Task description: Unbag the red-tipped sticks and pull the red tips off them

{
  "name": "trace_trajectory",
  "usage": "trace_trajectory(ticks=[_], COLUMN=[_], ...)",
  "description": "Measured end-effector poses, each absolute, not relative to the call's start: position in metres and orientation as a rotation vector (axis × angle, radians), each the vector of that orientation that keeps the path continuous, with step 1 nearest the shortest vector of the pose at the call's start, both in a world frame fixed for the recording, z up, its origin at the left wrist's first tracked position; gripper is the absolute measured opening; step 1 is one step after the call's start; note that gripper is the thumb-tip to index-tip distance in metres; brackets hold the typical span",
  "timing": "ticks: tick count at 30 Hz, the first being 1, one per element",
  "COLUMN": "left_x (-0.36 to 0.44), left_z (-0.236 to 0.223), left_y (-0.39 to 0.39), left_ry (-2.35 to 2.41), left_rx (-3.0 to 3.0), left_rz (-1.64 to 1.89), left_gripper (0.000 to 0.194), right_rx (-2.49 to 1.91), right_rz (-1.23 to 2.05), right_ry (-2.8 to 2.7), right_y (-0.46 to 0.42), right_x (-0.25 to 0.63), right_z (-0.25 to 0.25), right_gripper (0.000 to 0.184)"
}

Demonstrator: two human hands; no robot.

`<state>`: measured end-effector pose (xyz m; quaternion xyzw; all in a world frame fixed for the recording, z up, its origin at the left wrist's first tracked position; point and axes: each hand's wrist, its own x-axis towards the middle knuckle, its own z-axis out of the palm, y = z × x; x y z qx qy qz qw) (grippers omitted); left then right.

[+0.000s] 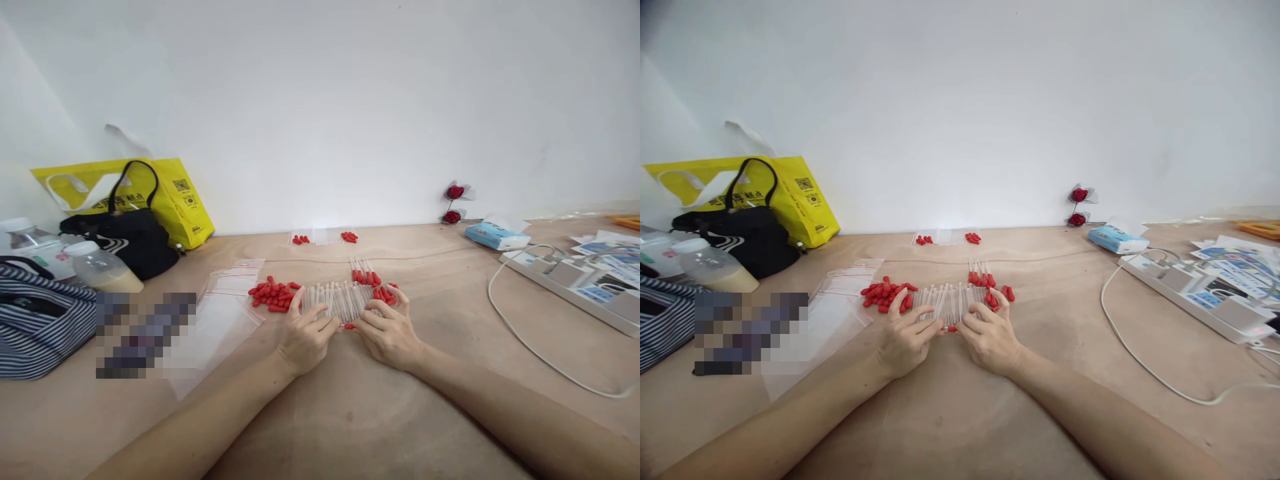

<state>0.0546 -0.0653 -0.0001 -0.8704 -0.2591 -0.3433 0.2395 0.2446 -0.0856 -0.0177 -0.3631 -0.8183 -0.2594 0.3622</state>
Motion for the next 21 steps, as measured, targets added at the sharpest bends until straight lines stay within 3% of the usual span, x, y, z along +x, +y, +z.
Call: trace_trajectory(ticks=[12,21], left_x=[0.046,0.052], left_z=[0.005,0.015], left_y=[-0.066,-0.058], left_ry=[-0.775,-1.122], left_rx=[-2.405,-2.604], left_rz=[-0.946,-1.196], left_gripper=[0.017,0.022], right_rx=[-0.9,-1.304], right_rz=[-0.564,-0.489], right_ry=[-2.108,-1.925], right_y=[-0.087,-0.064], right_x=[0.256,0.289], right_z=[-0.015,-0.008], right_gripper=[0.015,0.018])
